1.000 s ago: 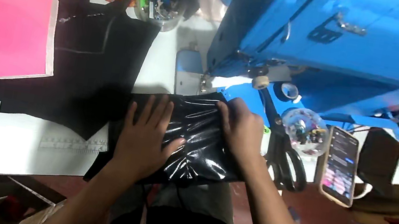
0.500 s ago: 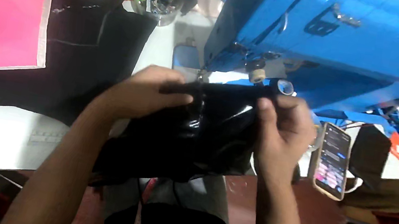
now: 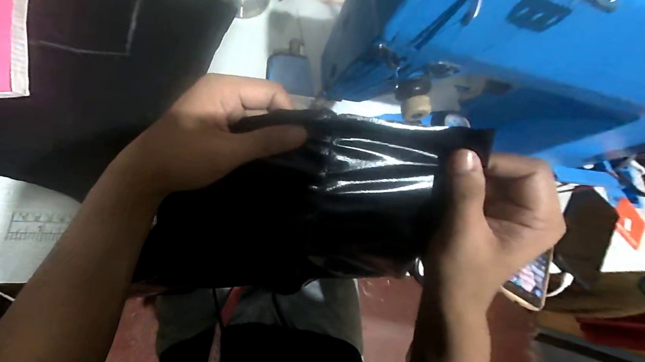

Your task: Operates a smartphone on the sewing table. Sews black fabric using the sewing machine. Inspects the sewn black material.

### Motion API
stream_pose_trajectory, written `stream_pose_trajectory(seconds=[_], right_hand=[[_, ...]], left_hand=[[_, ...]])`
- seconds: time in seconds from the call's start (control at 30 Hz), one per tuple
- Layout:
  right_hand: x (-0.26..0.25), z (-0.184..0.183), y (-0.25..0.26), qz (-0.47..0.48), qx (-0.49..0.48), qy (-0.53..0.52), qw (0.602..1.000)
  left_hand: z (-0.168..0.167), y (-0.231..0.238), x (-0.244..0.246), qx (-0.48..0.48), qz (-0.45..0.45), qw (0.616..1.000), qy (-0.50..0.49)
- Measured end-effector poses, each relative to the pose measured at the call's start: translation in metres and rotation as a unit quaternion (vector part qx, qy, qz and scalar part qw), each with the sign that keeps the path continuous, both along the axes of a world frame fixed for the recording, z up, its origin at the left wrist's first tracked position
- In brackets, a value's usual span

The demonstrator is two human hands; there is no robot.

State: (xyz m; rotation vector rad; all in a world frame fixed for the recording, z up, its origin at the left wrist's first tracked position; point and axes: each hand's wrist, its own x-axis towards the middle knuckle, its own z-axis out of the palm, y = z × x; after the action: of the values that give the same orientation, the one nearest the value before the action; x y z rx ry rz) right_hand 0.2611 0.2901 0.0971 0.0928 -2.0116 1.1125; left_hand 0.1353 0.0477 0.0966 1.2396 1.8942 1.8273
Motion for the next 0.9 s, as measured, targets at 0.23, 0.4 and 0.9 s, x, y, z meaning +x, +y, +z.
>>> stream_pose_trajectory(seconds=[0.23, 0.4, 0.9], right_hand=[[-0.005, 0.004, 0.002, 0.048, -0.066, -0.107, 0.991], [-0.011, 0.017, 0.009, 0.167, -0.125, -0.197, 0.958], [0.002, 0.033, 0.053, 0.093, -0.020, -0.197, 0.976]], left_hand=[[0.002, 0.004, 0.000, -0.007, 0.003, 1.000, -0.009], [0.014, 0.018, 0.000, -0.132, 0.040, 0.989, 0.047], [0.040, -0.006, 0.005, -0.263, -0.021, 0.963, 0.052]])
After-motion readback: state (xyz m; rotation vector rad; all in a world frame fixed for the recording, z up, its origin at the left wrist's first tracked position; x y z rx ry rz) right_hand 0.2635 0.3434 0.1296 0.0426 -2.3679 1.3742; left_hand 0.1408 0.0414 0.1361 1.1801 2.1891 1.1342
